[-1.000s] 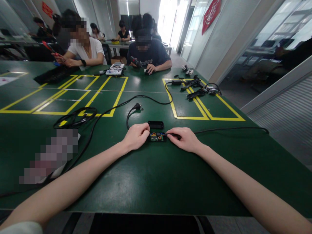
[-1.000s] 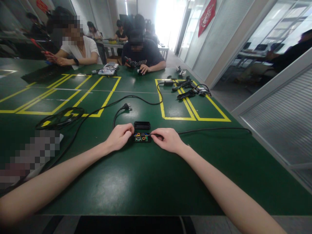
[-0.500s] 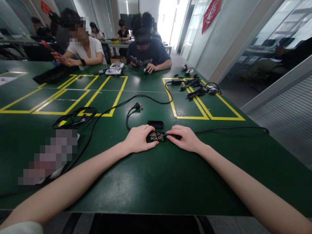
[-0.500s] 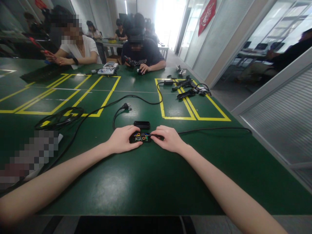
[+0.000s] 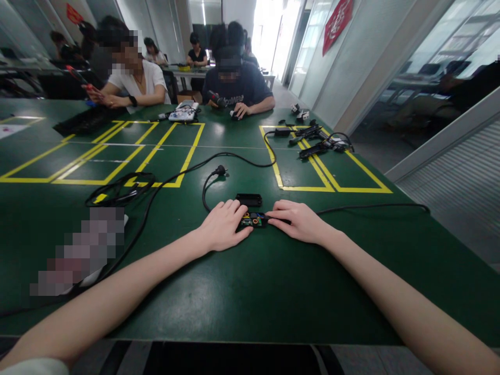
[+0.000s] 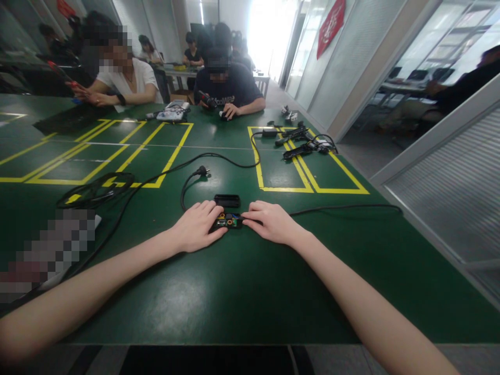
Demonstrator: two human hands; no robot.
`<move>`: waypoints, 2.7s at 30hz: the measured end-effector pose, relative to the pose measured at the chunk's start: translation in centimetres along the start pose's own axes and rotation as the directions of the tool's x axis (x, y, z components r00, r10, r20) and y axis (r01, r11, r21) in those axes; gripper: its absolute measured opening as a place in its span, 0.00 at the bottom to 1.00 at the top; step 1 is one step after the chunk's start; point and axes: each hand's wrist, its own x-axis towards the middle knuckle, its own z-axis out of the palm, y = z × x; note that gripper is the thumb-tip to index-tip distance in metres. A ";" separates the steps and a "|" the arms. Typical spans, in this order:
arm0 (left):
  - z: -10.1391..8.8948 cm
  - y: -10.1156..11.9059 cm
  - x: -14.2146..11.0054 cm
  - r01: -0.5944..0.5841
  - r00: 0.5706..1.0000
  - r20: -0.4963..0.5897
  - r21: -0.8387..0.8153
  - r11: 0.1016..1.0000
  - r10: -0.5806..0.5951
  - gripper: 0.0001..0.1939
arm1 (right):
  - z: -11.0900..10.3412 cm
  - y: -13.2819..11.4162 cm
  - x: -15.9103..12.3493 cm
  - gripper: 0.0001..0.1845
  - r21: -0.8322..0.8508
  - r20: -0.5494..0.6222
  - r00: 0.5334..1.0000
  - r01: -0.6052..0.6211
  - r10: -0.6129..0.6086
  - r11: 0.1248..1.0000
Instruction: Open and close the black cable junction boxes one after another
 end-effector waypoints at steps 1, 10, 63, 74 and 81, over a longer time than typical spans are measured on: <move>0.0 0.0 0.0 0.002 1.000 0.005 0.010 1.000 -0.002 0.20 | -0.1 -0.1 0.0 0.18 -0.010 0.012 1.000 -0.001 0.002 1.000; 0.1 0.2 0.0 -0.001 1.000 -0.011 0.025 1.000 0.001 0.20 | 0.6 -0.3 0.4 0.25 0.065 -0.051 0.997 -0.053 0.056 0.996; 1.2 -1.6 0.1 0.101 0.970 -0.205 -0.132 0.986 -0.127 0.42 | 1.4 -0.9 0.9 0.21 -0.065 -0.176 0.970 -0.184 0.170 0.981; 1.2 -1.5 0.1 -0.034 0.962 -0.273 -0.125 0.992 -0.002 0.27 | 2.3 -0.1 0.9 0.11 0.295 -0.229 0.937 -0.192 0.264 0.936; 1.2 -1.6 0.0 -0.036 0.958 -0.288 -0.135 0.990 -0.004 0.26 | 2.4 -0.7 1.2 0.13 0.515 -0.281 0.894 -0.167 0.350 0.841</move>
